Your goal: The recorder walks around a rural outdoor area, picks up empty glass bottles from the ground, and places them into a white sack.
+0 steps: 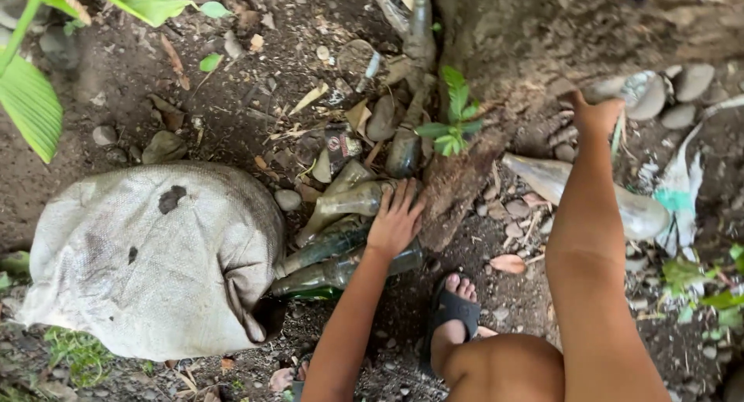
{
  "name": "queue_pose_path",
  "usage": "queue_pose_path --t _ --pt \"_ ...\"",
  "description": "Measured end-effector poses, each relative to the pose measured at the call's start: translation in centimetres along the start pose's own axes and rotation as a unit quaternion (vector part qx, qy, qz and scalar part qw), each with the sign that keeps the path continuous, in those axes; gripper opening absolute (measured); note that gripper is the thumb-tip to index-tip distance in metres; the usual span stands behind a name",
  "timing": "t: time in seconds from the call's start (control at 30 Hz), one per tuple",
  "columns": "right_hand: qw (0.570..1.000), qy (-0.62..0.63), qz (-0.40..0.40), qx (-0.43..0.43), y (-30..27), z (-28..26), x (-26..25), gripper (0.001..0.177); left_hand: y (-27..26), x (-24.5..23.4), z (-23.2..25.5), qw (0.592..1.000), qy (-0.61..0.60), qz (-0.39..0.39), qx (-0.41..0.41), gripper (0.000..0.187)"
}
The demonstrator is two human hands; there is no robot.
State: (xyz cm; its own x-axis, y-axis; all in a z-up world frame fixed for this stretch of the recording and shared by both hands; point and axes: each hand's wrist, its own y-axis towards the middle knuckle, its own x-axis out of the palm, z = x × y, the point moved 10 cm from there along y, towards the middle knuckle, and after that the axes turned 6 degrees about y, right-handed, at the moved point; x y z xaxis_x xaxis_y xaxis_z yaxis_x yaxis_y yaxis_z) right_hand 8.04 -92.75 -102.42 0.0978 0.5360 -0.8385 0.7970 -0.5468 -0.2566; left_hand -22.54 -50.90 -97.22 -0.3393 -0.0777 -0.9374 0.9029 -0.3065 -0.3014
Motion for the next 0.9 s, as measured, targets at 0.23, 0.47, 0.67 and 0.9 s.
queue_pose_path --t 0.23,0.47,0.67,0.9 --pt "0.994 -0.045 -0.063 0.079 0.4 -1.4 -0.2 0.118 0.2 1.3 0.2 0.999 0.015 -0.052 0.009 0.061" --pt "0.852 0.424 -0.281 0.126 -4.7 -3.4 2.5 0.103 0.2 0.3 -0.3 0.999 -0.004 -0.045 0.012 0.062" --pt "0.693 0.629 -0.316 0.158 -15.7 -7.3 -1.5 0.119 0.3 0.1 -0.4 0.999 0.037 -0.031 0.01 0.065" --pt "0.777 0.472 -0.409 0.074 -27.8 -3.0 -5.1 0.117 0.7 0.9 -1.2 0.992 0.12 -0.025 -0.003 0.064"
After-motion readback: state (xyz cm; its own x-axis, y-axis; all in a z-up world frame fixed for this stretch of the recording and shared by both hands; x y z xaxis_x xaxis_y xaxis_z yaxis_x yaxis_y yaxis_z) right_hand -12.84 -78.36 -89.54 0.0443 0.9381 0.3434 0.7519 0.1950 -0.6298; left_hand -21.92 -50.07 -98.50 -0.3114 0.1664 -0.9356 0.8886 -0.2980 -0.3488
